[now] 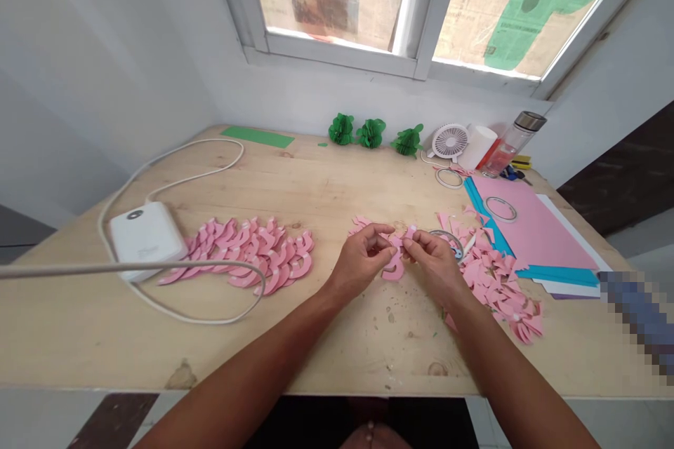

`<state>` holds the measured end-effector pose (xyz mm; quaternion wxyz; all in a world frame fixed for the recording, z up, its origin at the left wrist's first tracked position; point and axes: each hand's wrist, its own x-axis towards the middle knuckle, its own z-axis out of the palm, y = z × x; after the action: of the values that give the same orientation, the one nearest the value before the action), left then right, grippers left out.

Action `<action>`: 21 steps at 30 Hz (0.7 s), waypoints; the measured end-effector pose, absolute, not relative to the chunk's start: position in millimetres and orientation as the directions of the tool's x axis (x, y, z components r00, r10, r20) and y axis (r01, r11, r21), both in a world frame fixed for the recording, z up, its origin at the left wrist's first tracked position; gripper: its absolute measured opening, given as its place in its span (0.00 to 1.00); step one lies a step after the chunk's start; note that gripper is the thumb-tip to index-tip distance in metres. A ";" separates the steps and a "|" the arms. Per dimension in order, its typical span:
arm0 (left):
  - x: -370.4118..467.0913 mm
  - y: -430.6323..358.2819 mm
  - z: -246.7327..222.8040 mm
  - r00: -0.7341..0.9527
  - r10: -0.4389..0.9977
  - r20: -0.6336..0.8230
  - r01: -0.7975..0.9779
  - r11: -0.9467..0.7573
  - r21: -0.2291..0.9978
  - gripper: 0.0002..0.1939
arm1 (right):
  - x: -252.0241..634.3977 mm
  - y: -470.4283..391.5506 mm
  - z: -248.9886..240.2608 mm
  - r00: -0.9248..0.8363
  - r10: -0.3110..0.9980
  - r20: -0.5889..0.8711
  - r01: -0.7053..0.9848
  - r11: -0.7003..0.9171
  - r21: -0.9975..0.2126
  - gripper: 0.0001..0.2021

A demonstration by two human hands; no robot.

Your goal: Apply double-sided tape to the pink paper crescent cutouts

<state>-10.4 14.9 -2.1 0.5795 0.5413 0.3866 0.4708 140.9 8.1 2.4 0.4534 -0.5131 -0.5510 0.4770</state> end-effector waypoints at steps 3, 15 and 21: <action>-12.2 17.9 -2.0 0.198 0.980 0.012 -0.176 0.024 0.984 0.11 | 142.6 9.6 1.7 -0.040 0.999 0.021 0.129 0.026 -0.991 0.13; -15.3 23.3 -4.7 0.153 0.985 -0.077 -0.249 0.114 0.962 0.11 | 145.6 10.8 1.2 -0.019 0.998 -0.054 -0.047 -0.055 -0.997 0.11; -14.9 23.0 -1.7 0.179 0.973 -0.143 -0.288 0.191 0.938 0.10 | 147.2 11.4 -0.6 -0.007 0.999 -0.037 -0.031 -0.038 -0.999 0.11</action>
<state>-14.9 23.0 -1.7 0.6490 0.4105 0.4173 0.4859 147.2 11.4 -0.6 0.4966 -0.4998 -0.4844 0.5186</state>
